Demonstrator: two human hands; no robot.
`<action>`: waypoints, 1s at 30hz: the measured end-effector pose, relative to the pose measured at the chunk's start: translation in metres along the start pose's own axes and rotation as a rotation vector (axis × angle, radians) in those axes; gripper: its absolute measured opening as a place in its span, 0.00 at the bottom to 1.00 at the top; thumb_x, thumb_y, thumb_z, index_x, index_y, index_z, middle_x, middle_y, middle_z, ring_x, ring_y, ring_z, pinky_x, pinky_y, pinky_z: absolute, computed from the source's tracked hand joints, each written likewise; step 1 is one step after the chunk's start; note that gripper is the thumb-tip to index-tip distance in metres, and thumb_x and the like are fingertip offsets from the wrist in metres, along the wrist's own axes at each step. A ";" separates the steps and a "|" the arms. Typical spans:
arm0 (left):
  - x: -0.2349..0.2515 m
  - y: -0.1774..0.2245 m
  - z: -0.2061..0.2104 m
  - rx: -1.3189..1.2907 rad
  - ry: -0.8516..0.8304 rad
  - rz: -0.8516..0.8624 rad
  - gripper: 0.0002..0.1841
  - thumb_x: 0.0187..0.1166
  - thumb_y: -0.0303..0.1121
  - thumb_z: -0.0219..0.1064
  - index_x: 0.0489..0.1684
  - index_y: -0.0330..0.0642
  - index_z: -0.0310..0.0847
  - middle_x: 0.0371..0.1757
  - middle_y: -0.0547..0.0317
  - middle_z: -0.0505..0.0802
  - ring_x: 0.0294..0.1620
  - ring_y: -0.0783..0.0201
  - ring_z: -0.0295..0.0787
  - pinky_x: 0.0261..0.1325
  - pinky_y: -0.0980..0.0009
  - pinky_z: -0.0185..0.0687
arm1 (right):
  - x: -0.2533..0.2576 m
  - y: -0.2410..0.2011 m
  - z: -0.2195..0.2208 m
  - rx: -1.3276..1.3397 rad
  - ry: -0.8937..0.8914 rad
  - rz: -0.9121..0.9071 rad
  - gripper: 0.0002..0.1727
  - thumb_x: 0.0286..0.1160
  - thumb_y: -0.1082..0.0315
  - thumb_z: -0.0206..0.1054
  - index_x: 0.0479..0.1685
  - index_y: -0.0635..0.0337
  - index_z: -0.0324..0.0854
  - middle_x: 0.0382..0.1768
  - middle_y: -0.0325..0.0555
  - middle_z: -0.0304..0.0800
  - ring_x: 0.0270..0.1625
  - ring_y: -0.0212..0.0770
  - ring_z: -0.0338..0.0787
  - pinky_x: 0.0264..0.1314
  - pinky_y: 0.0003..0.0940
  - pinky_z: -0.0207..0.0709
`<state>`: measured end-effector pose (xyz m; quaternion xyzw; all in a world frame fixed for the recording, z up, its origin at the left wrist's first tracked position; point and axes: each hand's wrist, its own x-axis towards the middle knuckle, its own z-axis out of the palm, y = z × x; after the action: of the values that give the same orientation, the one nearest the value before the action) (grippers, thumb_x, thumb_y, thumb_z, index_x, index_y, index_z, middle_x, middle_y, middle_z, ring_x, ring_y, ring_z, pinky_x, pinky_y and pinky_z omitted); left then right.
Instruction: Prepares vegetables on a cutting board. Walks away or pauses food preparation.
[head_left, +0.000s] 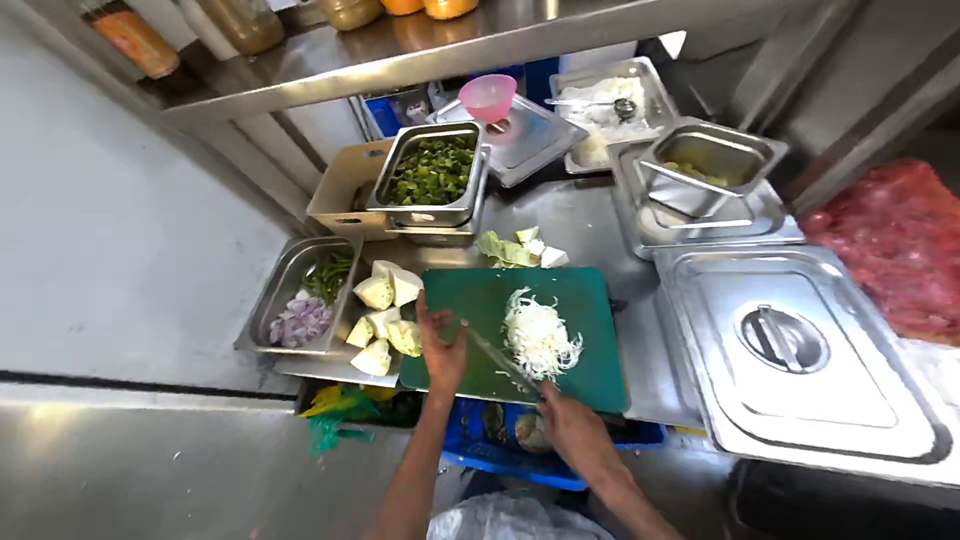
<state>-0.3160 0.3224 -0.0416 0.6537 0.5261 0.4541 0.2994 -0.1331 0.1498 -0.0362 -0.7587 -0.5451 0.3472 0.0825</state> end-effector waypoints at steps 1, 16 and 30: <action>0.001 -0.002 -0.008 0.125 0.033 0.053 0.45 0.75 0.39 0.76 0.94 0.53 0.53 0.66 0.54 0.89 0.64 0.53 0.86 0.70 0.46 0.79 | 0.008 -0.001 -0.005 -0.026 0.010 0.041 0.25 0.91 0.54 0.54 0.83 0.49 0.71 0.49 0.59 0.94 0.53 0.63 0.94 0.56 0.63 0.85; 0.039 -0.075 -0.097 0.636 -0.019 -0.322 0.34 0.65 0.63 0.76 0.63 0.48 0.86 0.56 0.55 0.94 0.67 0.42 0.82 0.70 0.33 0.66 | 0.009 -0.046 0.059 0.133 0.173 0.092 0.19 0.84 0.53 0.64 0.66 0.53 0.80 0.32 0.48 0.90 0.34 0.50 0.91 0.41 0.55 0.86; 0.034 -0.071 -0.065 0.326 -0.132 -0.037 0.20 0.75 0.36 0.76 0.65 0.45 0.90 0.66 0.48 0.92 0.69 0.49 0.88 0.74 0.48 0.82 | 0.007 -0.034 0.038 0.240 0.273 0.162 0.20 0.87 0.52 0.62 0.68 0.53 0.78 0.36 0.49 0.90 0.37 0.49 0.91 0.45 0.54 0.86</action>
<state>-0.4031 0.3685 -0.0672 0.7123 0.5838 0.3134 0.2316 -0.1813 0.1599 -0.0507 -0.8248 -0.4208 0.3089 0.2173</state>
